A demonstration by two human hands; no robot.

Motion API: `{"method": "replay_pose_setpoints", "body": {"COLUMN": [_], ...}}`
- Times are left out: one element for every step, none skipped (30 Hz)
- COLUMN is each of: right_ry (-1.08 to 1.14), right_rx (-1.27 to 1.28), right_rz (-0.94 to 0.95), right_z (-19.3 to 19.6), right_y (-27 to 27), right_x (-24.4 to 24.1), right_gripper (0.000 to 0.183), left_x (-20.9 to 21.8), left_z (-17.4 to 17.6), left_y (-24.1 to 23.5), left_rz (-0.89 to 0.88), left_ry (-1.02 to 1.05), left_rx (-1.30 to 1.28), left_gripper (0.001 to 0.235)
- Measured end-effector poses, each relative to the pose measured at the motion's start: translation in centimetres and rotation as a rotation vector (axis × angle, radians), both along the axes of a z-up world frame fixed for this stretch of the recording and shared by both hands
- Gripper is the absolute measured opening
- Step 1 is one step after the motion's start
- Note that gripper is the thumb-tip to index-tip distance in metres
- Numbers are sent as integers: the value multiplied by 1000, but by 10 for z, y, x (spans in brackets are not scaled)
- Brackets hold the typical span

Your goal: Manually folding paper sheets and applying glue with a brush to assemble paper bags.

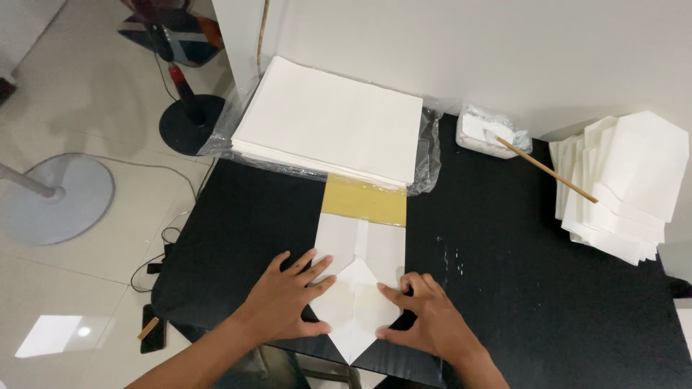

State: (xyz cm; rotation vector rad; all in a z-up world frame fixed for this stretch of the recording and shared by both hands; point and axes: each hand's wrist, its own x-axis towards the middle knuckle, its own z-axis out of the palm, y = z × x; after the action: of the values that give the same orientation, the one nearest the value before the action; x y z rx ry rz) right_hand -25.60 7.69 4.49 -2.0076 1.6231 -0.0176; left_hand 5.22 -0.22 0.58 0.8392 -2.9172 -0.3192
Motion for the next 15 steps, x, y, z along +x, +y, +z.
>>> {"method": "replay_pose_setpoints", "body": {"right_ry": [-24,-44,-41,-24,-6,-5,8,18,15,64,113,114,100,85,85], "right_rx": [-72,-136,-131,-110,-88,-84,-45,-11,-13,45,102,100,87,77,77], "right_rz": [28,61,62,42,21,26,12,-5,-5,-10,-15,-15,-2,11,12], "right_z": [-6,-11,-9,-8,-6,-4,-2,-1,1,4,7,7,7,6,12], "right_y": [0,3,4,5,6,5,5,3,1,-2,-4,-5,-6,-7,-8], "right_x": [0,-2,-2,-1,1,2,4,6,10,13,15,16,17,19,24], "right_gripper": [78,83,83,83,84,84,86,89,89,95,100,100,104,107,107], "left_x": [-1,-3,-3,-2,-1,-2,-3,-3,-3,-4,-5,-7,-8,-10,-11], "left_z": [1,0,-1,-1,-1,-1,0,2,1,0,-1,-2,-3,-5,-6], "left_y": [-2,-1,0,0,-1,0,1,-1,-1,-1,0,0,0,1,2], "left_rz": [-3,-2,-1,-9,-17,-12,-10,-11,-10,-11,-11,-10,-6,-1,0], "left_ry": [-37,-70,-67,-48,-29,-28,-47,-70,-73,-46,-20,-19,7,31,31], "left_rx": [33,73,77,47,16,19,47,69,67,66,64,63,42,24,25], "left_gripper": [88,92,92,91,90,90,92,93,93,96,99,99,104,108,108]}}
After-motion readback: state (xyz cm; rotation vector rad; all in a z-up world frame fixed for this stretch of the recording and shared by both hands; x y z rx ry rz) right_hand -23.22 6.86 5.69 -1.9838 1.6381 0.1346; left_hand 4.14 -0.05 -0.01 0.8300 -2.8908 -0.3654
